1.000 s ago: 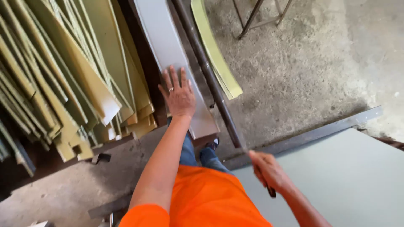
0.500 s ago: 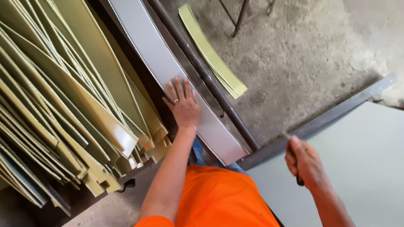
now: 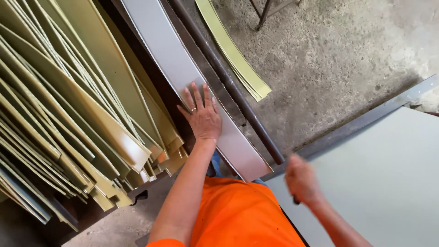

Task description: Using a manual shear or metal cutter to trim or cut metal strips.

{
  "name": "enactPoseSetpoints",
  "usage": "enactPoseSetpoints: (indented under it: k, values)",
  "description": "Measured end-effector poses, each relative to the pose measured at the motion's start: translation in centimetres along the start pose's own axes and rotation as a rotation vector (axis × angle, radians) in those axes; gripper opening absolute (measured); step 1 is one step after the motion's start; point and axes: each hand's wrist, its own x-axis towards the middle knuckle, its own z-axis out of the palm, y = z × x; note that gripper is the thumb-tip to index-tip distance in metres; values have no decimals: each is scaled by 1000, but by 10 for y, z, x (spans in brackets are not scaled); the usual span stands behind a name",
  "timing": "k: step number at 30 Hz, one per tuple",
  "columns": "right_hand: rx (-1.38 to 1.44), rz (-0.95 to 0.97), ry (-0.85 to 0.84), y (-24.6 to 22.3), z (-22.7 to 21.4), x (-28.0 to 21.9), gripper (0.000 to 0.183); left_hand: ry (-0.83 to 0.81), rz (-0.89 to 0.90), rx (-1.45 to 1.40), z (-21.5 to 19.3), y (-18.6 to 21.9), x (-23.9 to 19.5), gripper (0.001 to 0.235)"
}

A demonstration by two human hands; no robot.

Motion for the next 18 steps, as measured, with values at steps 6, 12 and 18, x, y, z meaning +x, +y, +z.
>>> enactPoseSetpoints:
  k: [6, 12, 18]
  values:
    - [-402, 264, -66, -28, 19, 7, 49, 1, 11, -22, 5, -1, 1, 58]
    - [-284, -497, 50, -8, 26, 23, 51, 37, -1, -9, 8, 0, 6, 63]
    - [-412, 39, 34, -65, 8, 18, 51, 19, 6, -49, -9, -13, 51, 56]
